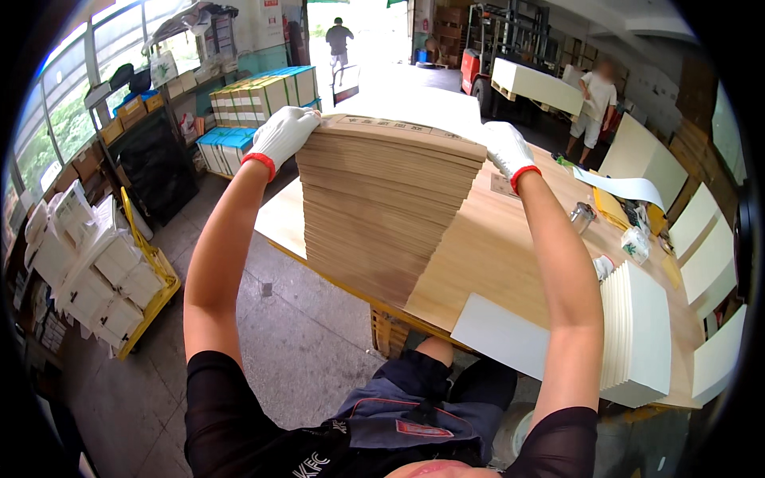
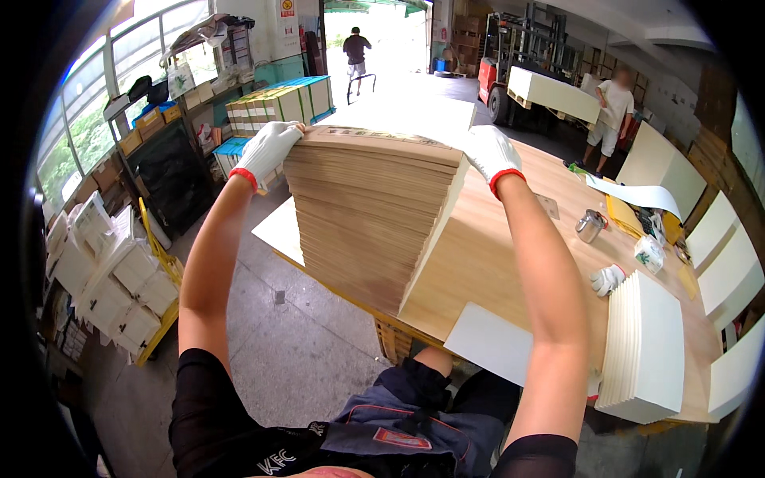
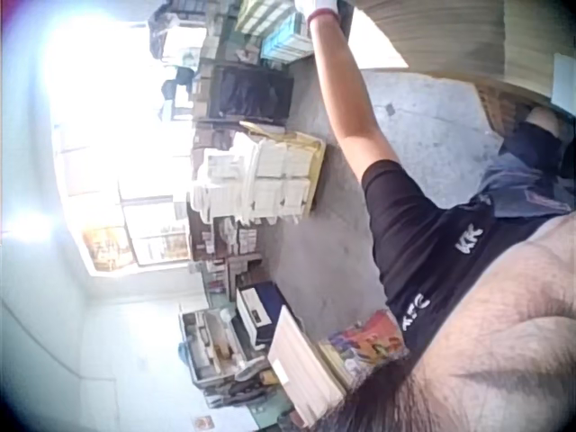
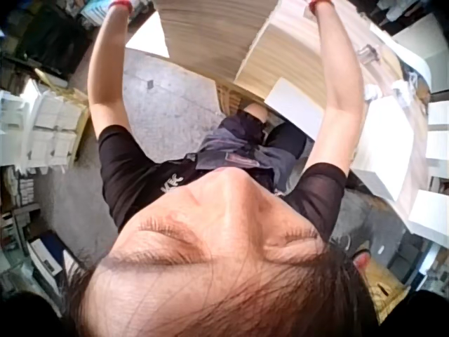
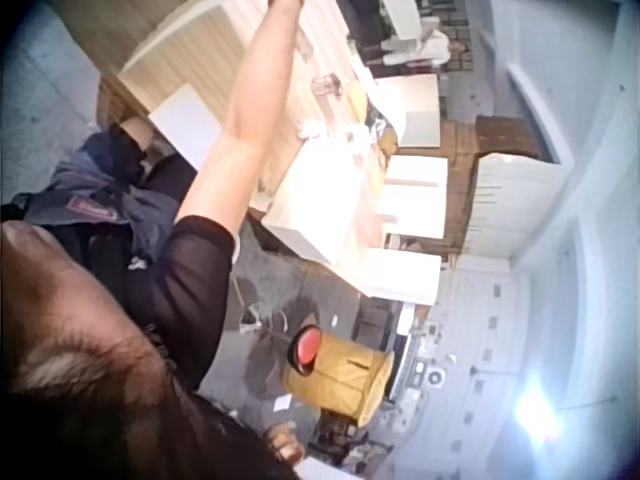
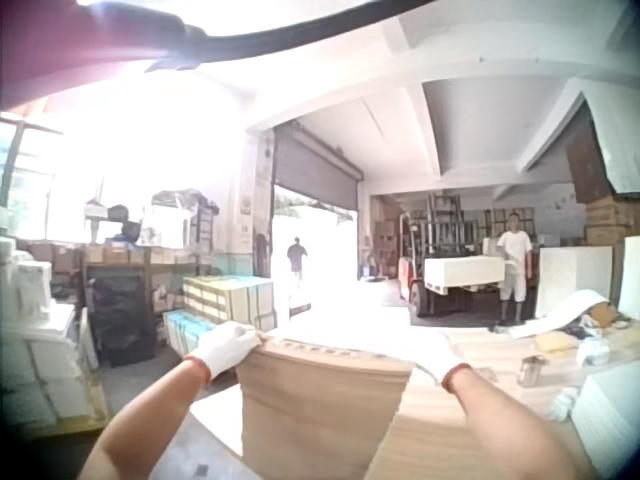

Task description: The person repeatedly picks up a stack of white paper sheets from a table, aligns them, and places them back down. The person wears white gloves and a black shirt with a KFC logo. The task involves repetitive handling of paper stacks in a warehouse environment.

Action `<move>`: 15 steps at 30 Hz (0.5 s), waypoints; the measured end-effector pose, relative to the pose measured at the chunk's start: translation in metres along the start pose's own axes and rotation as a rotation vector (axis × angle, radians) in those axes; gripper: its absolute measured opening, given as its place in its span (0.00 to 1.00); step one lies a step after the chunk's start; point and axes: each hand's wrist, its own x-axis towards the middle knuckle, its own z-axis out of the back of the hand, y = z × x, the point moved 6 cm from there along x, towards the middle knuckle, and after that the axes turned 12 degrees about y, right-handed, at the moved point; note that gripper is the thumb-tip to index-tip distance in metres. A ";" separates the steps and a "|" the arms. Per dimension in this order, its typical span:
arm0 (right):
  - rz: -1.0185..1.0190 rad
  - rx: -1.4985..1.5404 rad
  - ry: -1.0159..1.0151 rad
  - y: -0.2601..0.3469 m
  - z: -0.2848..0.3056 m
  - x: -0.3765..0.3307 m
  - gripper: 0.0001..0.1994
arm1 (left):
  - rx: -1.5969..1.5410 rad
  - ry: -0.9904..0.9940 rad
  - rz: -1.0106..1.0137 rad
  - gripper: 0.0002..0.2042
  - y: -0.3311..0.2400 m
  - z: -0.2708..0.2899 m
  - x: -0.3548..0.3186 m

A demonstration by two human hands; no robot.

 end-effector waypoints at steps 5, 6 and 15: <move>0.067 0.103 -0.024 0.001 0.008 -0.013 0.30 | 0.006 -0.030 -0.077 0.23 -0.016 0.002 -0.007; 0.099 0.123 -0.040 -0.002 0.009 -0.013 0.29 | 0.013 -0.043 -0.121 0.23 -0.023 -0.001 -0.005; 0.009 0.333 -0.090 -0.058 -0.037 -0.200 0.22 | -0.165 -0.661 -1.104 0.26 -0.155 -0.055 -0.140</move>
